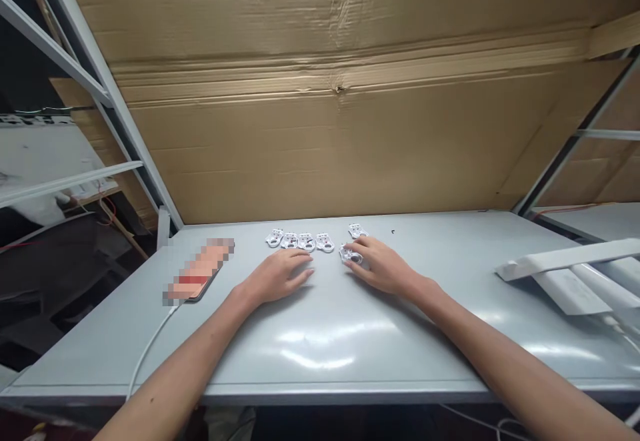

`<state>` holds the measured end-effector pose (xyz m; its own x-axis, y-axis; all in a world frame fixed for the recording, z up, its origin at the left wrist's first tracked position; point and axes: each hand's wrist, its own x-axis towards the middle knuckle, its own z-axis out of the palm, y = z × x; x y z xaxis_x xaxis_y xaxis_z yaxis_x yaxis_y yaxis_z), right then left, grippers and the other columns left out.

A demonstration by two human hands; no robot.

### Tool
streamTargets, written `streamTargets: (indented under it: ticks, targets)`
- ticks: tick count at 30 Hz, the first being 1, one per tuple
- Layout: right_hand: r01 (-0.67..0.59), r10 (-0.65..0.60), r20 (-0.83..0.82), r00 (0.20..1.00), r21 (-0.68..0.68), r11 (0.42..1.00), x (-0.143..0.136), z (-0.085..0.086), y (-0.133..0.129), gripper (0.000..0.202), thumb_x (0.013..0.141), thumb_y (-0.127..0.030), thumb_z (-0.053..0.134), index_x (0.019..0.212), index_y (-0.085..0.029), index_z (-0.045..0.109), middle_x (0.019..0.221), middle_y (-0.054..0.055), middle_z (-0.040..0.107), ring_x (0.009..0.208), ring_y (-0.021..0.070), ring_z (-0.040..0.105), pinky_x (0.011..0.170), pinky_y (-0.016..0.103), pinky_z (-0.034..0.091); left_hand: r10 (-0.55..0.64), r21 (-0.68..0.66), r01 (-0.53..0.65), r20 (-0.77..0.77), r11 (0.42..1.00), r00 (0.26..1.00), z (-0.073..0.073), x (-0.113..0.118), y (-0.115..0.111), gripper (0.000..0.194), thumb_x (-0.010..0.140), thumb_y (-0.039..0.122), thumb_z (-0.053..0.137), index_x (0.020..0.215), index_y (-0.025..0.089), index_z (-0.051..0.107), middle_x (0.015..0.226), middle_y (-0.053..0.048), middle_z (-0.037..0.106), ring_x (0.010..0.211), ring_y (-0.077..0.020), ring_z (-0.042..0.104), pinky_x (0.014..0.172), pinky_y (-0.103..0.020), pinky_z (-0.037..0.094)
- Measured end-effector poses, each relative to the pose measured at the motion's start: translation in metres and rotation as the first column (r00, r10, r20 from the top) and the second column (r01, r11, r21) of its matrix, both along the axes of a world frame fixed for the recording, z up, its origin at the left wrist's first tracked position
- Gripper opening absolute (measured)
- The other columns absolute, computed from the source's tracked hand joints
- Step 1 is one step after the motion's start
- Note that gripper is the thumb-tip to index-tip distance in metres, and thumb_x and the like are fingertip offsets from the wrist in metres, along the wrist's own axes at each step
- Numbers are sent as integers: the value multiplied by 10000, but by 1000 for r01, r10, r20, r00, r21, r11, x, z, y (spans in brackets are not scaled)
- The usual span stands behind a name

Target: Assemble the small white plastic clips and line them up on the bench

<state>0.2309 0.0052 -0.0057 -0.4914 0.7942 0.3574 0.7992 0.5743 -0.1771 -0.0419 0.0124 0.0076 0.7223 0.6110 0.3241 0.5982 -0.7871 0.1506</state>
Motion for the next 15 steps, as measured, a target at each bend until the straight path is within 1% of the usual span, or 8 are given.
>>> streamTargets:
  ticks: [3, 5, 9, 12, 15]
  targets:
    - [-2, 2, -16, 1000, 13, 1000, 3, -1, 2, 365, 963, -374, 469, 1251, -192, 601, 1214, 154, 610, 1090, 297, 590, 888, 429, 504, -10, -19, 10, 22, 1000, 1000, -4, 1, 2, 277, 991, 313, 453, 1115, 195, 671, 1166, -87, 679, 1060, -241, 631, 917, -365, 501]
    - [-10, 10, -10, 1000, -14, 1000, 7, -3, 4, 357, 964, -364, 468, 1251, -198, 602, 1259, 153, 596, 1136, 305, 580, 917, 442, 499, -22, -35, 23, 33, 999, 999, -8, 1, 3, 261, 987, 301, 461, 1096, 198, 675, 1145, -82, 678, 1039, -232, 631, 908, -356, 502]
    - [-42, 40, -24, 999, -91, 995, 13, -3, 4, 342, 936, -396, 537, 1207, -215, 636, 1236, 146, 612, 1072, 307, 613, 869, 449, 527, -22, -50, 25, 67, 998, 998, -12, 2, 3, 257, 986, 305, 466, 1103, 205, 672, 1166, -92, 661, 1058, -236, 620, 914, -362, 504]
    - [-127, 123, -48, 991, -97, 987, 6, -2, 0, 402, 912, -457, 585, 1233, -220, 635, 1215, 143, 622, 1057, 299, 614, 865, 441, 532, -17, -66, 22, 82, 998, 996, -10, 2, 0, 270, 981, 323, 478, 1154, 204, 648, 1190, -97, 650, 1078, -241, 614, 929, -369, 504]
    - [-182, 180, -31, 983, -48, 982, -10, -6, -4, 466, 929, -465, 564, 1303, -188, 599, 1234, 167, 621, 1104, 307, 594, 922, 453, 508, -10, -88, 16, 72, 996, 997, -8, 4, -2, 319, 974, 350, 487, 1221, 193, 616, 1217, -105, 640, 1101, -245, 608, 958, -372, 498]
